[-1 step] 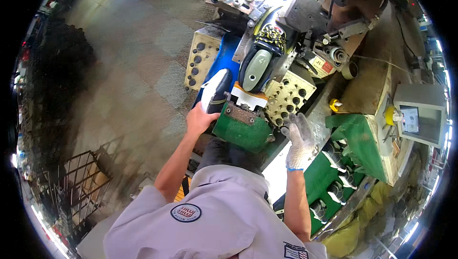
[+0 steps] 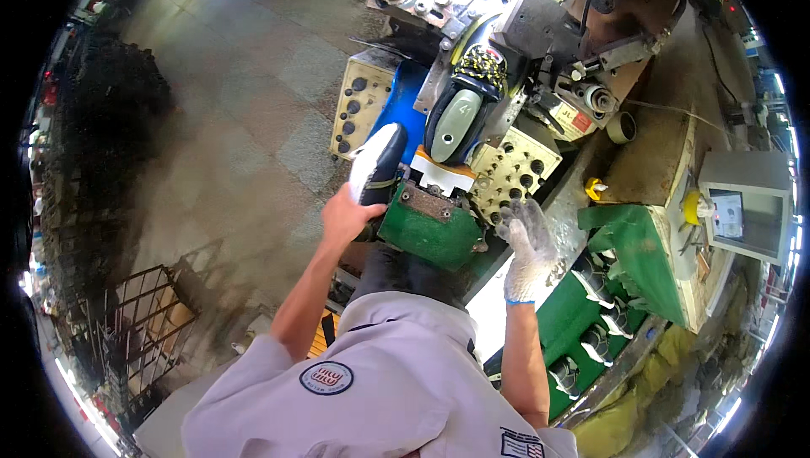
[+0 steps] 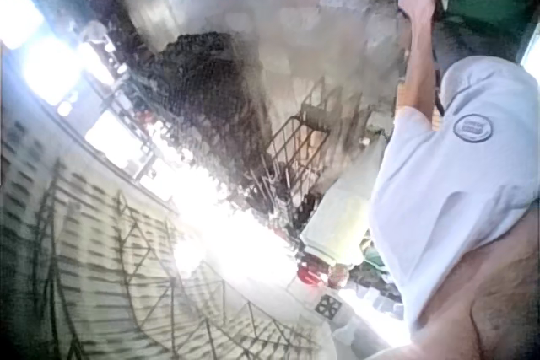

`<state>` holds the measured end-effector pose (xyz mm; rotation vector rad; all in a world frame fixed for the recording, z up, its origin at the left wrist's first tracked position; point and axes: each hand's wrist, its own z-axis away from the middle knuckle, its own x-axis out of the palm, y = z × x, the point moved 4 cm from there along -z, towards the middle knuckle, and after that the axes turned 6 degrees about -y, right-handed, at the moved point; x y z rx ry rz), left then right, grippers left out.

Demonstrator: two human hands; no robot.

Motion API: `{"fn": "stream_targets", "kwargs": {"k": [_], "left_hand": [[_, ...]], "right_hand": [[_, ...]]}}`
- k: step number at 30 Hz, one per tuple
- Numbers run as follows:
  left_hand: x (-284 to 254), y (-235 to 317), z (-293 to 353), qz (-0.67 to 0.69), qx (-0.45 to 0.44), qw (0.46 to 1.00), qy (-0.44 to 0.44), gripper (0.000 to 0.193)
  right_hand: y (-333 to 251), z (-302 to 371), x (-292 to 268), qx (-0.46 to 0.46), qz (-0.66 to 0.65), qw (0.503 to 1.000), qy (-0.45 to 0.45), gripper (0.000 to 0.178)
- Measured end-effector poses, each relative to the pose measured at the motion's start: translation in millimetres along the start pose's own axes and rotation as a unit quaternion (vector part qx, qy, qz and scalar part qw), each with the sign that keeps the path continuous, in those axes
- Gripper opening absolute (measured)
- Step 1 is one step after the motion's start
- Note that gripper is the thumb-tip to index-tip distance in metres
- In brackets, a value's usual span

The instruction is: The person repeatedly picks up shoes from a conveyor belt, places each shoe into a lasting machine to mold the toe area, operates the machine controls, and returns the shoe to the belt.

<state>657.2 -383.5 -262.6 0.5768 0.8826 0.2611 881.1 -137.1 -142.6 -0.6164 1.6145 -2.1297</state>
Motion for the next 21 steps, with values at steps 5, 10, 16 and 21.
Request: {"fn": "stream_targets", "kwargs": {"k": [5,10,16,21], "left_hand": [[-112,49,93,-0.025,0.099,0.989,0.103,0.072],[-118,148,167,-0.114,0.230,0.960,0.113,0.066],[-49,200,134,0.309,0.290,0.902,-0.084,0.056],[68,246,125,0.455,0.146,0.783,-0.398,0.048]], "right_hand": [[-48,26,73,-0.069,0.044,0.988,-0.128,0.067],[-49,25,135,-0.080,-0.083,0.978,-0.172,0.063],[-22,-3,21,0.077,-0.398,0.902,-0.146,0.049],[3,28,-58,0.035,-0.398,0.916,-0.040,0.060]]}}
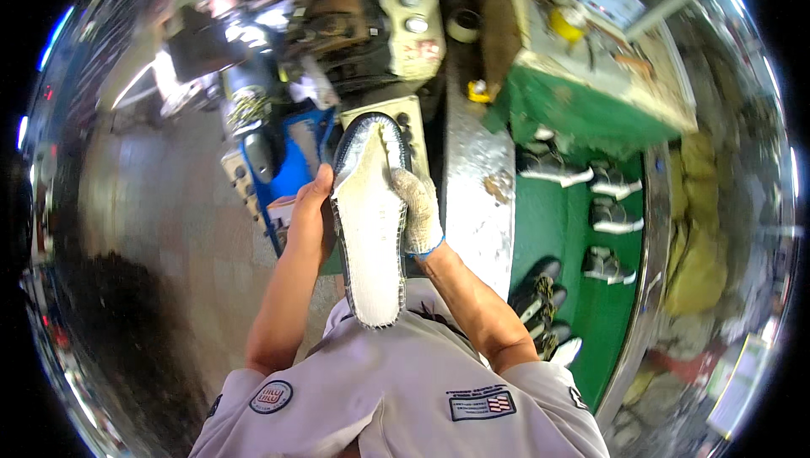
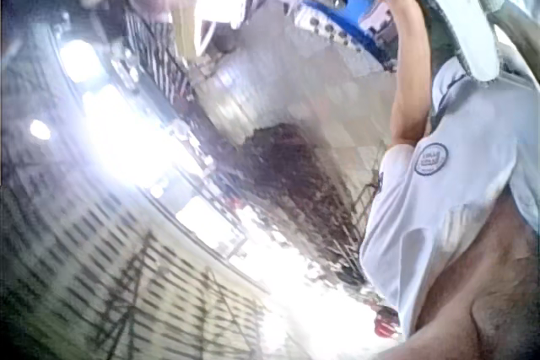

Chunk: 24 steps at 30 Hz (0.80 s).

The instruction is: The person repeatedly picks up shoes from a conveyor belt, places each shoe into a lasting machine to mold the toe area, operates the machine controls, and returns the shoe to the belt.

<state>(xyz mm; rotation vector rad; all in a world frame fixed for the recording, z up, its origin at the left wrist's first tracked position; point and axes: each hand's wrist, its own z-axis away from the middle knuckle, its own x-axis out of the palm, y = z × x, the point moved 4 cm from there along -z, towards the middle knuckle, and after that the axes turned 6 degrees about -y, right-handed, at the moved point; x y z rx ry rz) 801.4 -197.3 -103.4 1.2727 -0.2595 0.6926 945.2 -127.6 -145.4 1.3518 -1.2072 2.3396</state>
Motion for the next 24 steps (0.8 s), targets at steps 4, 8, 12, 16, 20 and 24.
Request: {"fn": "stream_targets", "kwargs": {"k": [4,8,12,16,20,24], "left_hand": [[29,-52,-26,-0.108,-0.010,0.992,-0.057,0.038],[93,-85,-40,-0.165,-0.011,0.978,-0.124,0.038],[128,-144,-56,-0.194,-0.063,0.958,-0.199,0.043],[152,-205,-58,-0.310,-0.100,0.888,-0.323,0.051],[118,-271,-45,-0.396,-0.230,0.823,-0.336,0.058],[99,-278,-65,-0.421,-0.244,0.826,-0.283,0.043]], "right_hand": [[-44,44,-31,-0.133,0.142,0.980,0.029,0.071],[-68,77,-75,-0.210,0.174,0.956,0.111,0.075],[-90,105,-124,-0.274,0.160,0.938,0.142,0.076],[-104,131,-205,-0.293,0.160,0.910,0.246,0.062],[-149,164,-321,-0.195,0.281,0.855,0.390,0.071],[-189,198,-433,0.113,0.533,0.638,0.544,0.095]]}}
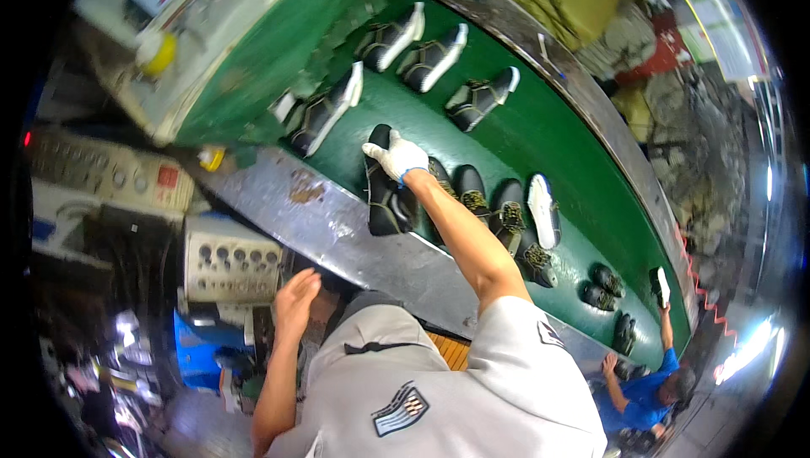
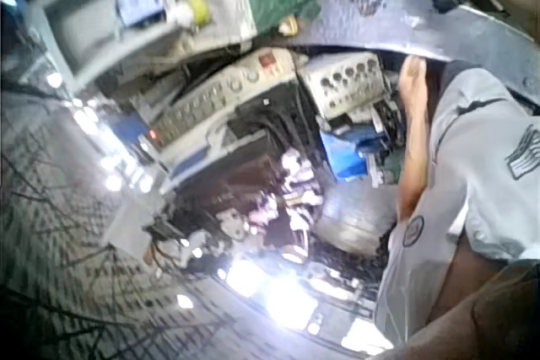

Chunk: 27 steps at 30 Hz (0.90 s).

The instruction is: The person repeatedly picks up shoes from a conveyor belt, places each shoe into a lasting machine to mold the toe area, operates the machine controls, and returns the shoe to the belt.

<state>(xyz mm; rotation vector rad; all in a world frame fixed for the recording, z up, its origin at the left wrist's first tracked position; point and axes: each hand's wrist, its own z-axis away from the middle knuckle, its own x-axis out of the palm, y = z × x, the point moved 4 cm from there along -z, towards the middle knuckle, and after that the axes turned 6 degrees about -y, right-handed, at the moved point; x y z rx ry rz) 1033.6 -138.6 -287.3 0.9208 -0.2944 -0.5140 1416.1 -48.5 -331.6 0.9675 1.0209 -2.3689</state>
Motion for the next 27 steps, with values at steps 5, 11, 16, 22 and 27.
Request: {"fn": "stream_targets", "kwargs": {"k": [5,11,16,22,27], "left_hand": [[-51,-26,-12,-0.030,-0.041,0.992,0.114,0.035],[-71,-75,13,-0.028,-0.118,0.977,0.174,0.027],[-43,-96,10,-0.015,-0.195,0.973,0.122,0.026],[-37,-45,-21,-0.011,-0.107,0.991,0.083,0.026],[-66,30,-25,0.021,0.014,0.994,0.104,0.033]], "right_hand": [[110,-78,-48,0.153,-0.036,0.969,0.193,0.088],[267,-161,-77,0.319,-0.191,0.880,0.295,0.096],[283,-224,-61,0.106,-0.543,0.769,0.320,0.037],[256,-140,-51,-0.083,-0.770,0.631,0.043,0.032],[80,37,25,-0.162,-0.820,0.529,-0.149,0.073]]}}
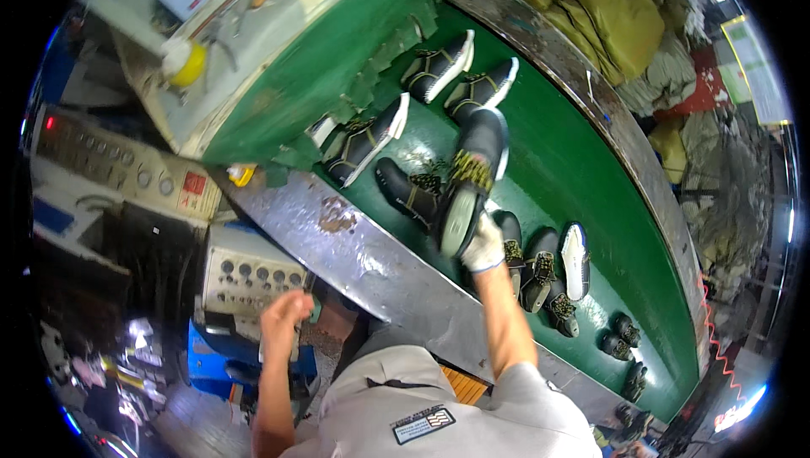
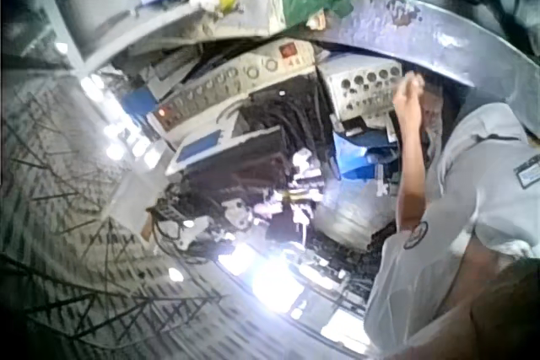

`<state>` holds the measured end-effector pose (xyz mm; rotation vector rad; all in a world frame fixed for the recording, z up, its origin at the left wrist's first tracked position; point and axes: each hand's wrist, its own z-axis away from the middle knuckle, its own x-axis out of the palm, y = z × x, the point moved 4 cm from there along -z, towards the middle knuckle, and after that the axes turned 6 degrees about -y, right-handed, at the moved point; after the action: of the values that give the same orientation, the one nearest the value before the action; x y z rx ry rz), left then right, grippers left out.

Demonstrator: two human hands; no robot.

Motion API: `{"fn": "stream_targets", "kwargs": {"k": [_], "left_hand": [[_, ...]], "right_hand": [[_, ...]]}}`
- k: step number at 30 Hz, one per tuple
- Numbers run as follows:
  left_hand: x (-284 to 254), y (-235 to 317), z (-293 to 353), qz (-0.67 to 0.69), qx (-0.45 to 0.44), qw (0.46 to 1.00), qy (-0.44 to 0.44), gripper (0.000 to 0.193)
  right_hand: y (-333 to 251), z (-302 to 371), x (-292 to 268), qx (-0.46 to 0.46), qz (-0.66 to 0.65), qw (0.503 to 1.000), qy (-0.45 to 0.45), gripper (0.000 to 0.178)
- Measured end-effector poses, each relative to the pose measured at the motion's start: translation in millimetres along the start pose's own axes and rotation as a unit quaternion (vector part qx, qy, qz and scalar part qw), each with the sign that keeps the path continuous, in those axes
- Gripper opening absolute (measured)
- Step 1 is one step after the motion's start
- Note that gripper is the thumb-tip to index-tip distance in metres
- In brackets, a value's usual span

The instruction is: The person repeatedly picks up shoes from a conveyor belt, places each shoe into a lasting machine to mold the toe area, operates the machine controls, and returns the shoe to the belt.

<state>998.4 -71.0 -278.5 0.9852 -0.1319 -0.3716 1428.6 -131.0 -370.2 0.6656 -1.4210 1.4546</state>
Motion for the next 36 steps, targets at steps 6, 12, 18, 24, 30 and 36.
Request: {"fn": "stream_targets", "kwargs": {"k": [6,12,18,24,30,36], "left_hand": [[-43,93,8,0.109,0.133,0.985,-0.014,0.047],[-195,52,86,0.210,0.130,0.961,0.126,0.034],[-291,-26,169,0.316,0.134,0.895,0.283,0.018],[-342,-80,222,0.383,0.182,0.798,0.427,0.036],[-388,-87,249,0.388,0.263,0.737,0.486,0.050],[-387,-96,231,0.393,0.243,0.756,0.464,0.046]], "right_hand": [[214,22,109,0.217,-0.183,0.956,0.074,0.044],[299,65,300,0.357,0.202,0.897,-0.164,0.052],[406,102,348,0.413,0.268,0.835,-0.246,0.056],[495,129,388,0.445,0.274,0.821,-0.230,0.050],[563,138,433,0.427,0.232,0.825,-0.287,0.055],[603,129,434,0.387,0.264,0.856,-0.218,0.051]]}}
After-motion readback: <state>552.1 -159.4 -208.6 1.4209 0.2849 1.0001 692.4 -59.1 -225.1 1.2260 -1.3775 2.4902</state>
